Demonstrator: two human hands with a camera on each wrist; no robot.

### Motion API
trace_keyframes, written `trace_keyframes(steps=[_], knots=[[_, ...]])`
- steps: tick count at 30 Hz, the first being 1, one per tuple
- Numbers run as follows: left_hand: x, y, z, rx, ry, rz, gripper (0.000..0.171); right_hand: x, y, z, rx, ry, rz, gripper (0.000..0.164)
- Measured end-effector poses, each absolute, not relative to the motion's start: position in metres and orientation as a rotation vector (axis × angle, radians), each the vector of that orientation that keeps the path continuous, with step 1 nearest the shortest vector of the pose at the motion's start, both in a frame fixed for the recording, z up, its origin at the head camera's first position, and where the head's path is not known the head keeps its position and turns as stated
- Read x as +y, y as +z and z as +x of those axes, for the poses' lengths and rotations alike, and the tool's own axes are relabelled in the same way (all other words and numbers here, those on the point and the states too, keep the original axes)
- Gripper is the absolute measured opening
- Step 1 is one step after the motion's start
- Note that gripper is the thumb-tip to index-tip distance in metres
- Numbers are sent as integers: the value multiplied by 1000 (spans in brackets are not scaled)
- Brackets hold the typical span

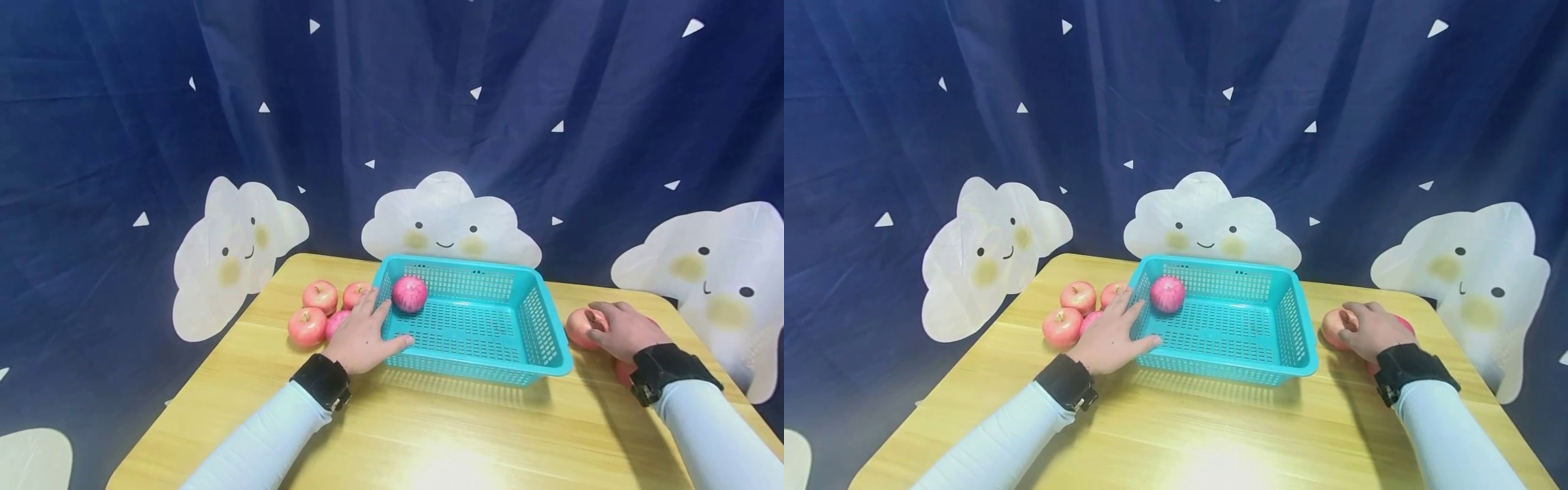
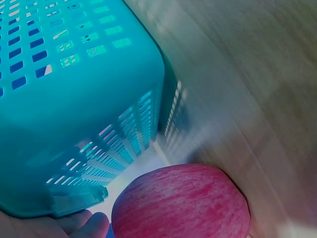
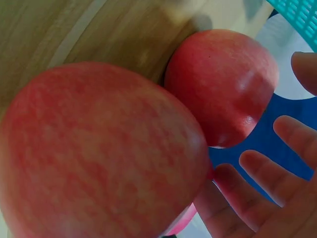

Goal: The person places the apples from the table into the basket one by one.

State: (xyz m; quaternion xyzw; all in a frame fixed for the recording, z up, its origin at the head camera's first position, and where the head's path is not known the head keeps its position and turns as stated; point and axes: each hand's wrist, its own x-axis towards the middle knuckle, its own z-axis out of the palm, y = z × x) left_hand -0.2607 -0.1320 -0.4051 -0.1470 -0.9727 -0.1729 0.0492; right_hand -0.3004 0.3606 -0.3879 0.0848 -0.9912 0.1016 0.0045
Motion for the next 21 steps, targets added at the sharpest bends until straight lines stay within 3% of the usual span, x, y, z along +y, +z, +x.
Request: trace_keyframes(steps=[21], knots=[[-130,-403,-258,-2960,-507,-436,102,347,-406,-314,-3102,299,209,62]])
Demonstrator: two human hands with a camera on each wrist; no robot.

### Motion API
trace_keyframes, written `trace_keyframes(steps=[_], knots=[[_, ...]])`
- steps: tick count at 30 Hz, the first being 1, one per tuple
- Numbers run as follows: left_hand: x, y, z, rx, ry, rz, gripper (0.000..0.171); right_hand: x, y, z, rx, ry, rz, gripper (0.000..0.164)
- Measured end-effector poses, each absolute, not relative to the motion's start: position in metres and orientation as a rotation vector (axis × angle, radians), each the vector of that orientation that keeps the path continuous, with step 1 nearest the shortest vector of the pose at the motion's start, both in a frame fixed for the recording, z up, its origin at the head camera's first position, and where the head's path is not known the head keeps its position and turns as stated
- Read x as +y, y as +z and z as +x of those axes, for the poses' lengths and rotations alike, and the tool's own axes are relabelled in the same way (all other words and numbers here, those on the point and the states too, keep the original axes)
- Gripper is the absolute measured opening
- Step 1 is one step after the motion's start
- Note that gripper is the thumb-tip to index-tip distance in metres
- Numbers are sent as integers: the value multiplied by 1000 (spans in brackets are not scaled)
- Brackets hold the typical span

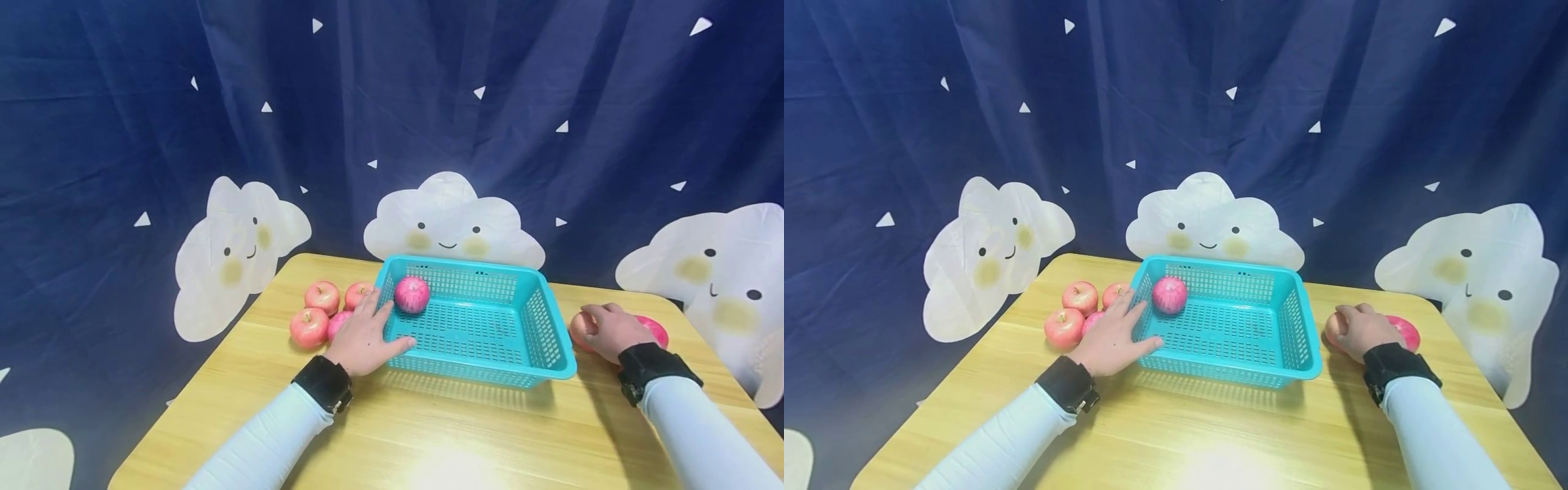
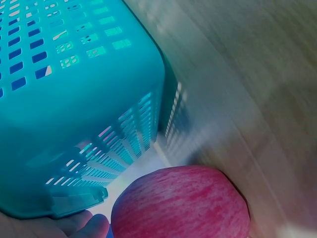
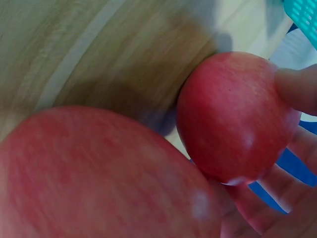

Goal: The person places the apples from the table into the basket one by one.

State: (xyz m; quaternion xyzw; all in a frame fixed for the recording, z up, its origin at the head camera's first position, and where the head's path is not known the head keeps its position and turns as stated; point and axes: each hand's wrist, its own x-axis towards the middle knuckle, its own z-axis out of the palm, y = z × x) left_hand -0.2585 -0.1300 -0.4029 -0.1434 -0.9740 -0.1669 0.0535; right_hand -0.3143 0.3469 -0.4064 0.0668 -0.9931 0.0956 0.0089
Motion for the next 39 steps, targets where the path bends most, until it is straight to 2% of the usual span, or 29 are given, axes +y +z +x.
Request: trace_keyframes(steps=[19,39], knots=[[-130,-401,-257,-2957,-522,-437,97,344,-405,-305,-3087,344,120,67],[-130,-401,-255,-2960,-510,-437,98,342,-406,-299,-3115,337,165,72]])
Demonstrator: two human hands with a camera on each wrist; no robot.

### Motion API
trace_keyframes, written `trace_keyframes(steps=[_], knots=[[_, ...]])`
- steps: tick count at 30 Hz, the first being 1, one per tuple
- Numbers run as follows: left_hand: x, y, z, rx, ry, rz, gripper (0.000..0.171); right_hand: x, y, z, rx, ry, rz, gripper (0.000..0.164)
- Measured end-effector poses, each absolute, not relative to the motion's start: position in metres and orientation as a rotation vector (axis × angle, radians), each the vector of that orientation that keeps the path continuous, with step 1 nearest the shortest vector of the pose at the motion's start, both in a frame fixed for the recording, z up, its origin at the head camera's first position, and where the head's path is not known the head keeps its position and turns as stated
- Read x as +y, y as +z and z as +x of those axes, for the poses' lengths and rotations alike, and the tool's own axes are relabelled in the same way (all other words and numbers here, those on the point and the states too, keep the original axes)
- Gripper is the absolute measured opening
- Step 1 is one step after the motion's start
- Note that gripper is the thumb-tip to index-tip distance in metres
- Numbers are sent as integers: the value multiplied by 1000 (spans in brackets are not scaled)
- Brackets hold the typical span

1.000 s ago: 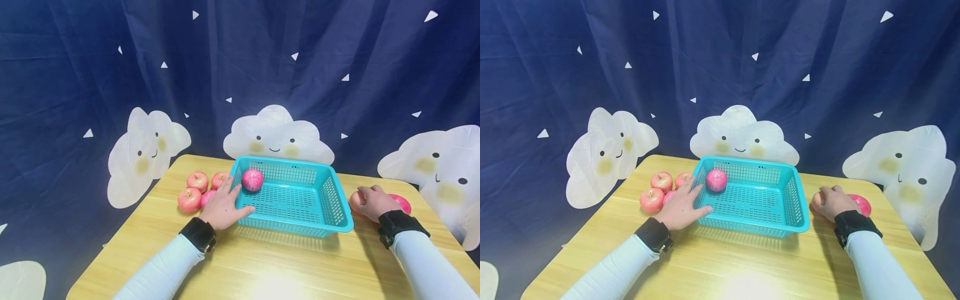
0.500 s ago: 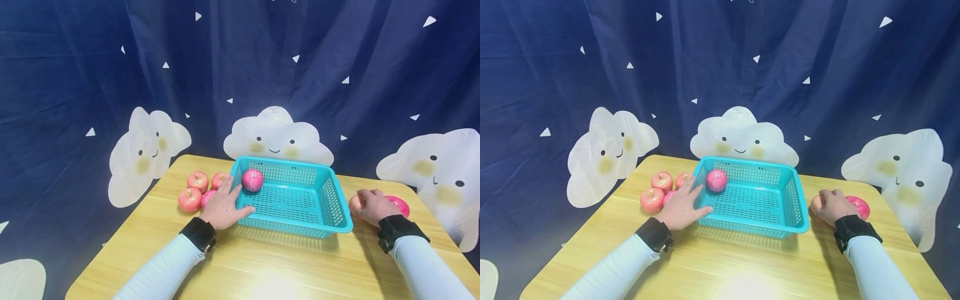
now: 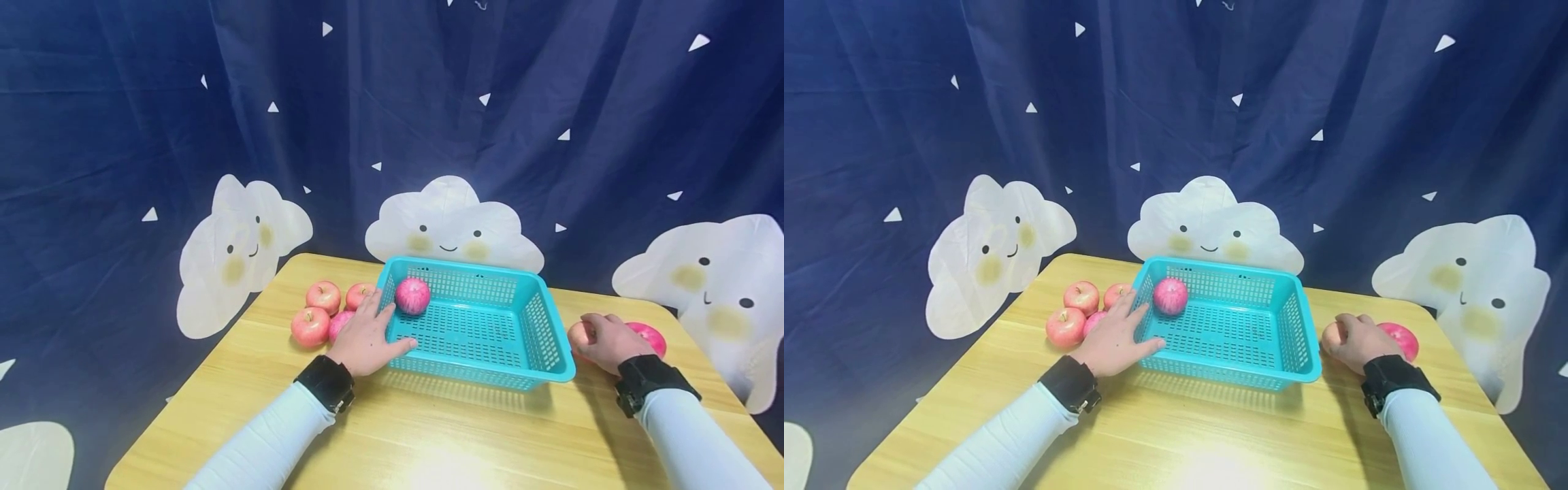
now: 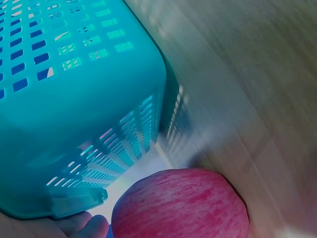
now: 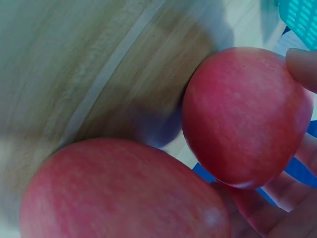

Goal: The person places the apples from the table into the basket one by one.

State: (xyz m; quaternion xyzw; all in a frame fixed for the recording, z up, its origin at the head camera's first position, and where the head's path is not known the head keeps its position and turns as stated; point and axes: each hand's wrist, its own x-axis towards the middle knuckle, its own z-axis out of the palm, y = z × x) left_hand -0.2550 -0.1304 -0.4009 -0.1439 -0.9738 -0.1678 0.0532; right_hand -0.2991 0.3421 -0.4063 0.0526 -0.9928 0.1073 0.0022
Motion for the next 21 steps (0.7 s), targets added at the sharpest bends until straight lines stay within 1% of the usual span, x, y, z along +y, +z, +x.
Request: trace_keyframes(steps=[9,21], knots=[[-130,-401,-255,-2945,-520,-450,97,339,-404,-294,-3120,331,134,70],[-131,-402,-256,-2944,-520,-448,99,334,-388,-294,-3083,338,215,69]])
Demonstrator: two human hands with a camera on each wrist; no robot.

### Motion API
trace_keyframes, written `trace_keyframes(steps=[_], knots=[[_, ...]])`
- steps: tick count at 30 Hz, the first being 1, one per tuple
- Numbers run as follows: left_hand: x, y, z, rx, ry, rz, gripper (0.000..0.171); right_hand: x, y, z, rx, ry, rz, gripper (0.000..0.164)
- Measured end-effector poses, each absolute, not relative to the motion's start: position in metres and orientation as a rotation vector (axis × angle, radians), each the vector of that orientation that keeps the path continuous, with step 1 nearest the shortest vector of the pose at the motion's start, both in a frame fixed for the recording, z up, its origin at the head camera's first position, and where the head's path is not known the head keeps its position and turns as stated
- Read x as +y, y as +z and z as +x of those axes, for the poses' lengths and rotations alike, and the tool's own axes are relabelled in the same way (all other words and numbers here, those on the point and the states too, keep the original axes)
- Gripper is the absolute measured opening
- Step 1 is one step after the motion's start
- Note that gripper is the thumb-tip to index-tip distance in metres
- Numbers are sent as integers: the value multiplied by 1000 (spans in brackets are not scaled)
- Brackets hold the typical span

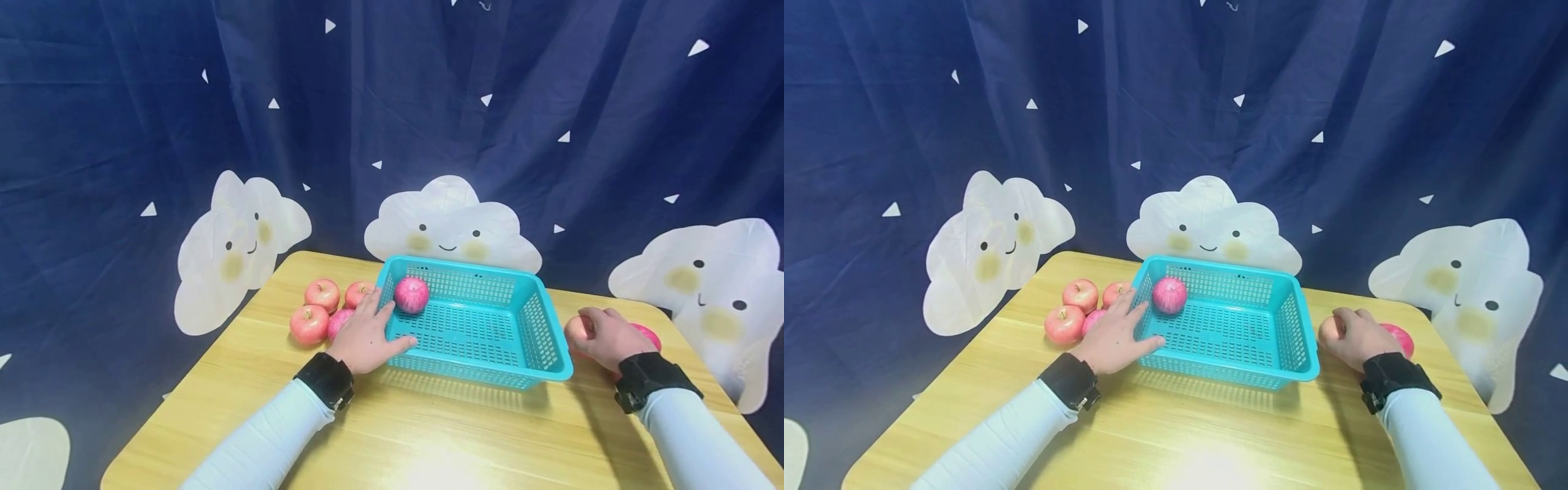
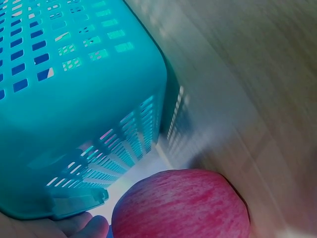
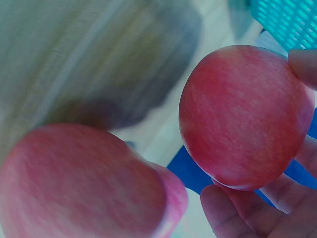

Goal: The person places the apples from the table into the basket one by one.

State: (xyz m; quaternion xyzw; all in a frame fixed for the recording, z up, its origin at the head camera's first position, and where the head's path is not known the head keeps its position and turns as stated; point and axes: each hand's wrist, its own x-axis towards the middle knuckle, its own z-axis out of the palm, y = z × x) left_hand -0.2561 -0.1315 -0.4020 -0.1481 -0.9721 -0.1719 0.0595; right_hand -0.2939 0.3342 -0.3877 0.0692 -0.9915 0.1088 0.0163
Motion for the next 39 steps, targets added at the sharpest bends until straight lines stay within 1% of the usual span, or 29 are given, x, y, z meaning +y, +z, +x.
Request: trace_keyframes(steps=[4,11,19,27,32,39], knots=[[-133,-401,-256,-2949,-519,-442,99,329,-380,-294,-3050,332,241,69],[-133,-401,-256,-2953,-526,-437,99,321,-367,-295,-3046,327,273,75],[-133,-401,-256,-2954,-518,-446,99,313,-353,-297,-3014,364,295,71],[-131,-399,-256,-2949,-500,-458,99,306,-340,-302,-3017,359,249,74],[-130,-398,-255,-2955,-510,-454,98,302,-332,-305,-3003,351,267,72],[-130,-398,-254,-2943,-519,-470,98,297,-321,-310,-3018,336,313,74]])
